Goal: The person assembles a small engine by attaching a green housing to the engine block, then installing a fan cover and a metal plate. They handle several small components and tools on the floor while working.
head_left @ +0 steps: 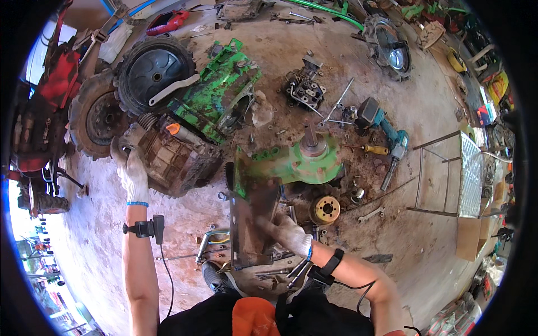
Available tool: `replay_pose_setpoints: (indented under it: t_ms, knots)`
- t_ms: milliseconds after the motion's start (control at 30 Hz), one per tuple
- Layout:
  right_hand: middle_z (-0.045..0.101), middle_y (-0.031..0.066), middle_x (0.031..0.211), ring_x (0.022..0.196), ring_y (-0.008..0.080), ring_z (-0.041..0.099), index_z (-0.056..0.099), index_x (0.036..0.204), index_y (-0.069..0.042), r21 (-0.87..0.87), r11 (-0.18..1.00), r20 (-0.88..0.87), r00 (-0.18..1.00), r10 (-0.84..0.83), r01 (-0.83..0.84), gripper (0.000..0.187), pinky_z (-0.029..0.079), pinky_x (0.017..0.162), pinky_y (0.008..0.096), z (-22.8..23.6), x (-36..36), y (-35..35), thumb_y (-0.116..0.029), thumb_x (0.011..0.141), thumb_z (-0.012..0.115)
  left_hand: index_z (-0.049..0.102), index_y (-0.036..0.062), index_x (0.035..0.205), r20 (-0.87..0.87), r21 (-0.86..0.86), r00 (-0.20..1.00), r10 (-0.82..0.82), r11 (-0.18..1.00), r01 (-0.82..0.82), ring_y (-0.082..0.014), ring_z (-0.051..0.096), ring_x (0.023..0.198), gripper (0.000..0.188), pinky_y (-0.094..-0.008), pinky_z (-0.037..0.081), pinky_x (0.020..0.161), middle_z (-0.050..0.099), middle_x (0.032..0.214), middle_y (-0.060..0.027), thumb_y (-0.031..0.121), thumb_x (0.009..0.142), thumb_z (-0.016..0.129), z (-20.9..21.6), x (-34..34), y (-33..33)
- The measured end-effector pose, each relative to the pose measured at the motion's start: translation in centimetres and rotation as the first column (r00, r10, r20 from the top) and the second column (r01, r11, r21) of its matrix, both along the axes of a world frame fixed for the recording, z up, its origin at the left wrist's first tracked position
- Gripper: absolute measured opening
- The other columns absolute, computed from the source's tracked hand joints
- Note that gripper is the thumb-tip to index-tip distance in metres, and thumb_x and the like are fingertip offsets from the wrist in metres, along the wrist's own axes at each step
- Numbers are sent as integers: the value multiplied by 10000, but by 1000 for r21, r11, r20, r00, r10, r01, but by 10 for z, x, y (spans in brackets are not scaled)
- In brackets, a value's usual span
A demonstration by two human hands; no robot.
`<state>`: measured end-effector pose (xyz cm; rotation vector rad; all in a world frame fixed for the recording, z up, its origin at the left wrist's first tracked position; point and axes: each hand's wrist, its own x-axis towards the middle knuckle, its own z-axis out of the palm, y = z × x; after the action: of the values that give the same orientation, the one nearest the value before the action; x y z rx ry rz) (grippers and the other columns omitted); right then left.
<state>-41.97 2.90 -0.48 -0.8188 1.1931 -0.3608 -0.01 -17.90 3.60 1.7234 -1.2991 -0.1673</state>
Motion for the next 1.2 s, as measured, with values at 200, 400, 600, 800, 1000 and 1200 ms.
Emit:
replay_pose_setpoints:
  t_ms: [200,400,600,800,1000,1200]
  knots:
    - [765,196,1460,1294,297,729,607,1562,17,-49,986,133,979,-152,160,642,541,1150,420,-14,10,-4,-443,1133,735,443,30,1723,-234,-74,970,-64,996,48,-303,590,1456,810,-410,454,1257,582,1652,-191,-4,939,647,-7,9,-4]
    - [784,182,1402,1255,279,735,628,1549,2,-89,975,247,953,-177,204,649,546,1134,415,-40,10,2,-477,1125,736,454,72,1726,-193,-68,979,-68,996,56,-254,647,1359,779,-372,551,1122,617,1600,-164,26,978,666,-7,18,-7]
    - [809,157,1283,1155,268,737,694,1476,-18,-73,967,304,928,-213,246,645,557,1074,408,-44,15,-2,-548,1111,732,462,112,1721,-298,-49,954,-21,999,7,-269,648,1359,767,-392,550,1134,610,1592,-147,-29,986,629,1,7,-4]
    - [815,157,1211,1103,287,745,732,1398,-46,-130,974,310,940,-138,186,588,568,1023,426,-51,12,-5,-552,1100,742,445,105,1734,-301,-32,953,-6,999,-3,-246,678,1263,851,-349,600,1003,592,1573,-133,-14,918,652,2,12,-4]
    - [821,162,1233,1107,312,753,750,1397,-65,-56,957,489,843,-223,285,562,570,1038,439,-73,27,-6,-537,1092,756,466,91,1717,-258,-66,965,-41,998,25,-276,648,1343,792,-372,570,1093,581,1594,-148,-13,948,622,-5,31,-8]
    - [820,185,1261,1139,328,763,749,1428,-58,-116,956,373,904,-210,270,595,567,1065,443,-58,19,-3,-547,1089,754,480,70,1703,-167,-31,986,-1,1000,-4,-275,618,1403,746,-383,526,1171,581,1614,-161,4,971,609,0,26,-4]
